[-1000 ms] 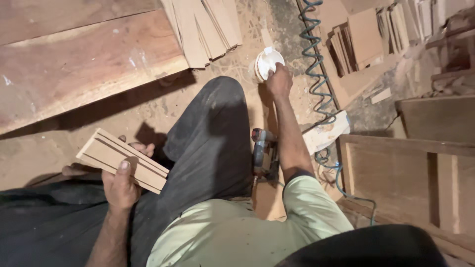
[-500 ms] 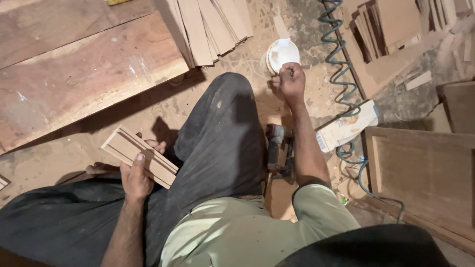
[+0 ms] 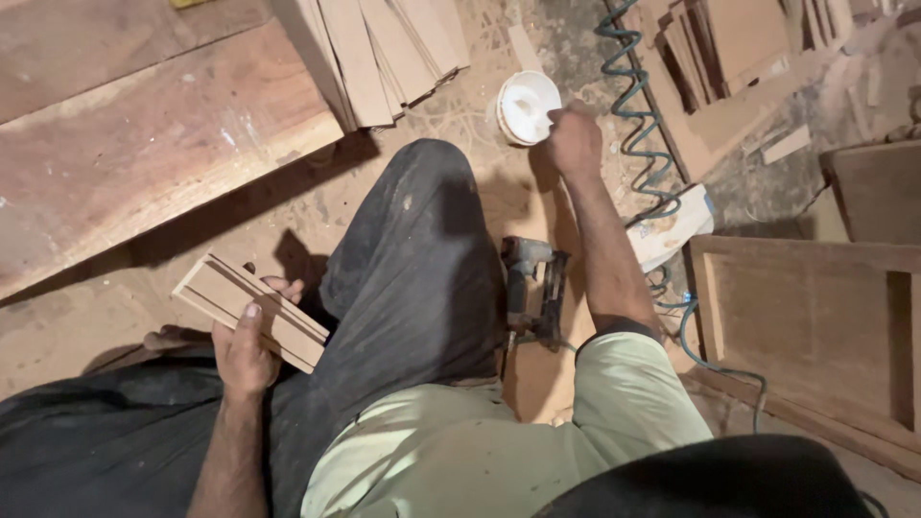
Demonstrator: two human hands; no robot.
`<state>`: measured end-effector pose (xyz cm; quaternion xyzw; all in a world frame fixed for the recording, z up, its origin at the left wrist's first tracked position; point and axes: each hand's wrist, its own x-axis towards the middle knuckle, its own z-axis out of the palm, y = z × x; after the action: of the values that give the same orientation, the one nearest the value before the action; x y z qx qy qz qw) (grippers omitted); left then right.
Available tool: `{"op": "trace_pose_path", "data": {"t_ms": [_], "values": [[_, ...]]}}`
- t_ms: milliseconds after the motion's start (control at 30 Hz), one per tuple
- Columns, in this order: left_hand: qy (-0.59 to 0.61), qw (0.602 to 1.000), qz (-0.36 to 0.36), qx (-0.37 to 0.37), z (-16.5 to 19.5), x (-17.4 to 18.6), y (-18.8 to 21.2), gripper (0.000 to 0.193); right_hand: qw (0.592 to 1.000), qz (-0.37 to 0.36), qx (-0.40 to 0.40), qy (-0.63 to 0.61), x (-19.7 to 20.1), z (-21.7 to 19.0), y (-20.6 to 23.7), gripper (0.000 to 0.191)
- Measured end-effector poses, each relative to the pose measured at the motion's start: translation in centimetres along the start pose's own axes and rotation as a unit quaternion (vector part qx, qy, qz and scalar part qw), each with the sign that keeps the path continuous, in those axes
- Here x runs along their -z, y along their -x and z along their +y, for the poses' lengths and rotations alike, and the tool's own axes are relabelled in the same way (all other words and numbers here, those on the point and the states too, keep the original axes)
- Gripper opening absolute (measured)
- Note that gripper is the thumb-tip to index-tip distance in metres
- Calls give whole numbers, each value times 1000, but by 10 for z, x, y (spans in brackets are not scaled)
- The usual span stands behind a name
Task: The person sits on the workshop floor assembling small wooden drawer boxes. He holds a box body, applies glue from a small container onto wooden trim strips, presses the strips onto the box edges, and uses a pneumatic nail gun to fasten the pieces, working on several boxes one after another.
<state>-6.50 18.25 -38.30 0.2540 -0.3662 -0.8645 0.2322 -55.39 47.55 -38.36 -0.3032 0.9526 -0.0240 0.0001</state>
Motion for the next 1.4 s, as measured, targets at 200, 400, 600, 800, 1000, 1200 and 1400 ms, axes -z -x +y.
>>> {"op": "trace_pose_path", "data": {"t_ms": [200, 400, 600, 800, 1000, 1200, 1400], "values": [[-18, 1000, 9, -4, -4, 1, 0, 41, 996, -8, 34, 82, -10, -17, -14, 18], [-28, 999, 21, 3, -7, 1, -2, 37, 991, -40, 48, 115, -8, -30, -18, 17], [-13, 1000, 21, -2, -2, 1, -4, 40, 997, -17, 36, -62, -5, -7, -6, 23], [-7, 1000, 22, 5, -4, -1, -5, 39, 889, -99, -129, -428, -17, 29, 23, 11], [-14, 1000, 21, 2, -8, -2, -4, 37, 781, -132, -198, -577, -16, 35, 44, 18], [-25, 999, 7, -23, -9, 2, -2, 38, 756, -94, -220, -609, -13, 25, 47, 19], [-24, 999, 17, -21, -6, 4, 1, 38, 994, 36, 39, -96, -7, 19, 16, 21]]}}
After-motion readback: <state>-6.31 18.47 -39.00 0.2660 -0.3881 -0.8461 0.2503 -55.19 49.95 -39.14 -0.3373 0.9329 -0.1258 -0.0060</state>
